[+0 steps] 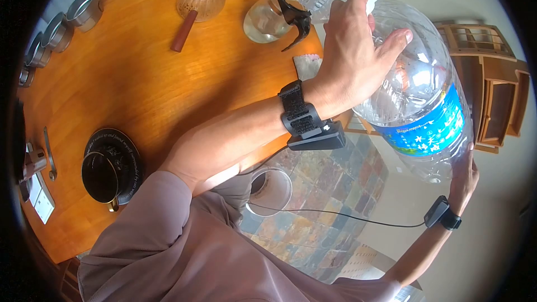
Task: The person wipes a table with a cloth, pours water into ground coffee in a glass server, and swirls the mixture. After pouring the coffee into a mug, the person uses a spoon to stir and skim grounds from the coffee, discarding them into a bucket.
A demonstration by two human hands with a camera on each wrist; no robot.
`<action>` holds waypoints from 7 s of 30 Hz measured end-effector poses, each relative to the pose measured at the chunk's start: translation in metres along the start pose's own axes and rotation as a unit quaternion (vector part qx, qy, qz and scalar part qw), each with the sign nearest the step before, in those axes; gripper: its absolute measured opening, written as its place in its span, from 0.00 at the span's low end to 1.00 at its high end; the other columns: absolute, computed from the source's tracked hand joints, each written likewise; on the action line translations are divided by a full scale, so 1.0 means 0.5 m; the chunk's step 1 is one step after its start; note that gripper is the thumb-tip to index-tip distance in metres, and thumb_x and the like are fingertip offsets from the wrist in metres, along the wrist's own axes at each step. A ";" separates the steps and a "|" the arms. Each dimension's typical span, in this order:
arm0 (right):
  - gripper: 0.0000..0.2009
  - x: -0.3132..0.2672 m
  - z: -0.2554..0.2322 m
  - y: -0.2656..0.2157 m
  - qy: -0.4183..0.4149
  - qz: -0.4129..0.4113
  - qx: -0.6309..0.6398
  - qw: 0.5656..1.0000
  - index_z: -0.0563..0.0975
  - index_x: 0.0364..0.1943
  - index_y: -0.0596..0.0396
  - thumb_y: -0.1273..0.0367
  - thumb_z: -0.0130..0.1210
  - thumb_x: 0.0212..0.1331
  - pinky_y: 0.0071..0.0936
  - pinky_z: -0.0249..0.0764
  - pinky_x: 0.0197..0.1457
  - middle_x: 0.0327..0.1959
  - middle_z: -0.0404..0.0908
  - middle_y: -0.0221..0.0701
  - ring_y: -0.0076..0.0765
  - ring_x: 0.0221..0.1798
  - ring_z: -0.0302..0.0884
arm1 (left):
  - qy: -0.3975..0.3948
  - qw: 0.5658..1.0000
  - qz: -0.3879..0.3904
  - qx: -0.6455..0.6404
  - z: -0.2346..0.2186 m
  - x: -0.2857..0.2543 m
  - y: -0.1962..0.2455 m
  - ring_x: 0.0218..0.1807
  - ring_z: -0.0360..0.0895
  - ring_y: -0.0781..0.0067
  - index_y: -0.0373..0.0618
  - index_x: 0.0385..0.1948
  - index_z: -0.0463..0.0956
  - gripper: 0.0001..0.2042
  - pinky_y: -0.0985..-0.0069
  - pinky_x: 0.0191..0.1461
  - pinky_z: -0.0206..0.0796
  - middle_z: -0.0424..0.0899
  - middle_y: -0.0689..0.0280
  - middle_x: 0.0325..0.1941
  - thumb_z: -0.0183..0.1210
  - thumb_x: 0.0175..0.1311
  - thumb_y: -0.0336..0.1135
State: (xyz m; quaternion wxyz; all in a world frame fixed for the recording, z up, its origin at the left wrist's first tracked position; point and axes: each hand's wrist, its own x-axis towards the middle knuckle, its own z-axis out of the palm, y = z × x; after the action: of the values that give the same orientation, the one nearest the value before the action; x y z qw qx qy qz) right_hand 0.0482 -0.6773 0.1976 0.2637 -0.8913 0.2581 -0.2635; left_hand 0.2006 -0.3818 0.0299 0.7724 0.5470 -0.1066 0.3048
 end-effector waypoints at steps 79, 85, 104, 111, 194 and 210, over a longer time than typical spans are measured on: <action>0.23 -0.001 0.047 0.062 0.014 0.062 0.123 0.990 0.75 0.25 0.56 0.50 0.57 0.67 0.18 0.65 0.36 0.24 0.64 0.19 0.16 0.29 0.60 | -0.024 0.997 0.044 0.063 0.038 0.047 0.026 0.42 0.70 0.60 0.28 0.54 0.67 0.31 0.63 0.47 0.66 0.73 0.54 0.35 0.71 0.55 0.40; 0.21 -0.009 0.073 0.092 -0.010 0.095 0.225 0.970 0.78 0.34 0.61 0.52 0.56 0.69 0.21 0.72 0.42 0.30 0.73 0.23 0.19 0.33 0.68 | -0.022 0.986 0.110 0.123 0.059 0.079 0.054 0.40 0.75 0.62 0.30 0.53 0.70 0.26 0.64 0.46 0.70 0.77 0.56 0.35 0.69 0.56 0.35; 0.33 -0.255 0.189 0.501 0.030 0.323 0.578 0.748 0.70 0.63 0.59 0.43 0.43 0.70 0.35 0.61 0.71 0.61 0.77 0.34 0.39 0.64 0.71 | -0.443 0.878 -0.028 -0.180 0.303 -0.004 0.272 0.22 0.64 0.77 0.45 0.21 0.63 0.09 0.75 0.21 0.60 0.68 0.65 0.22 0.45 0.59 0.19; 0.38 -0.348 0.271 0.783 -0.152 0.369 0.677 0.619 0.73 0.56 0.58 0.35 0.40 0.65 0.42 0.60 0.69 0.57 0.76 0.39 0.45 0.63 0.70 | -0.508 0.820 -0.236 -0.119 0.359 -0.135 0.251 0.23 0.74 0.71 0.35 0.21 0.69 0.08 0.72 0.22 0.64 0.74 0.58 0.22 0.50 0.60 0.23; 0.18 -0.548 0.617 -0.424 -0.647 -0.063 0.347 0.676 0.77 0.55 0.63 0.67 0.62 0.65 0.11 0.66 0.30 0.28 0.78 0.18 0.11 0.28 0.70 | -0.027 0.896 -0.441 0.047 -0.745 -0.253 0.378 0.27 0.75 0.85 0.36 0.45 0.77 0.09 0.84 0.30 0.70 0.79 0.68 0.27 0.60 0.69 0.30; 0.04 -0.591 0.581 -0.413 -0.462 -0.453 0.353 0.676 0.81 0.36 0.63 0.76 0.61 0.60 0.29 0.71 0.28 0.28 0.80 0.36 0.36 0.27 0.78 | -0.271 0.814 -0.506 0.088 -0.740 -0.186 0.368 0.28 0.78 0.83 0.36 0.54 0.75 0.17 0.82 0.34 0.70 0.80 0.67 0.23 0.59 0.70 0.36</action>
State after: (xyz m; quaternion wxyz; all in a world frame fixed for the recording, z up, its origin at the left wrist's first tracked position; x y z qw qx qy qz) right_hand 0.0753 -0.2530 0.0146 0.4928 -0.7482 -0.4436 0.0231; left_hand -0.0435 -0.0382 -0.0135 0.7061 0.6494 0.0072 -0.2821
